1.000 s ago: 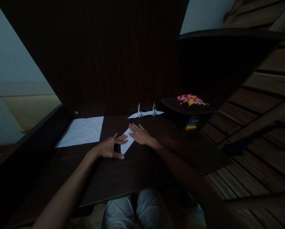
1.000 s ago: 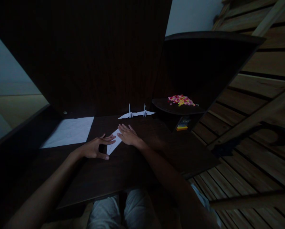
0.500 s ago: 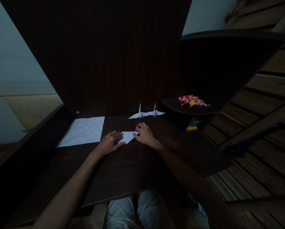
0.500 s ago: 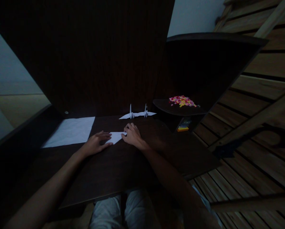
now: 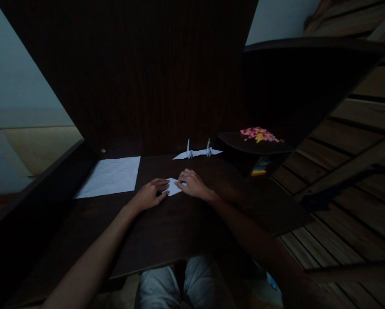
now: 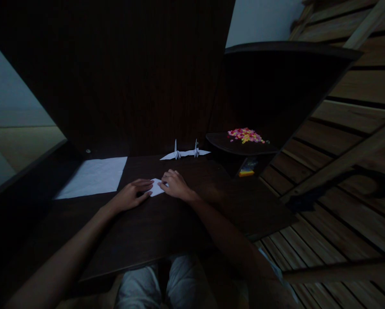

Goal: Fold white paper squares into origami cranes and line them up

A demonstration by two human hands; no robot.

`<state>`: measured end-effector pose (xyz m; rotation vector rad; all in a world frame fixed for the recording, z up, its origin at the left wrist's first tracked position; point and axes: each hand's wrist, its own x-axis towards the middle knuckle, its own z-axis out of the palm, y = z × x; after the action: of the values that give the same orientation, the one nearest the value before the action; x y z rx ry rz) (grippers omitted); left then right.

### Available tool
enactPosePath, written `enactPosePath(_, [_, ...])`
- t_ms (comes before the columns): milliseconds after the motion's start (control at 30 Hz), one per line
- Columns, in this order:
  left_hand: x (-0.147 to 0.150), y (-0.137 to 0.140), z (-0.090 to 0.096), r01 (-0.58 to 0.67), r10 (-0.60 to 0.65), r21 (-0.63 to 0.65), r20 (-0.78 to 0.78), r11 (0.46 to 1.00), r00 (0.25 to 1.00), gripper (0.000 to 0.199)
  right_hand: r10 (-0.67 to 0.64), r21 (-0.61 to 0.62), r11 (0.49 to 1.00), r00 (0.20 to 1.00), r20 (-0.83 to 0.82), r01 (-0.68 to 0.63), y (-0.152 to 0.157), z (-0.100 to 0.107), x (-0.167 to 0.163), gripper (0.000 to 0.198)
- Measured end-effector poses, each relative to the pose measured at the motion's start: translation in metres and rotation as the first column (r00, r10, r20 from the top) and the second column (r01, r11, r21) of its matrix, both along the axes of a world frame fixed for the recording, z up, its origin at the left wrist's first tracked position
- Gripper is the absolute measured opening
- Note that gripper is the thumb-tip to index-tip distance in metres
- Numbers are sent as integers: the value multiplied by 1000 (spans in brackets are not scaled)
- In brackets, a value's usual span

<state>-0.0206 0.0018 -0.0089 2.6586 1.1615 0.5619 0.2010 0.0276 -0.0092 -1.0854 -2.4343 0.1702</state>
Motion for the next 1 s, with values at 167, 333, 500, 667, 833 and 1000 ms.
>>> enactPosePath(167, [5,0,0,-72,71,61,13,996,997,29,-20,-55,998,993,-113,13,1,-10,-7,17])
enactPosePath(333, [10,1,-3,-104,97,42,147,994,984,25,-42,-111,994,973,-226,17,2,-14,-16,18])
enactPosePath(500, [12,3,-4,-208,213,-45,246,977,946,34,-147,-216,974,926,-347,73,2,-10,-20,32])
enactPosePath(667, [13,5,-5,-258,264,-54,211,965,941,38,-202,-306,948,912,-358,90,3,-12,-22,37])
enactPosePath(833, [14,5,-4,-265,272,-69,163,962,948,38,-222,-361,931,881,-418,63,8,-16,-21,39])
enactPosePath(1000, [12,5,-6,-266,273,-61,205,962,940,36,-238,-401,915,860,-451,43,11,-17,-21,38])
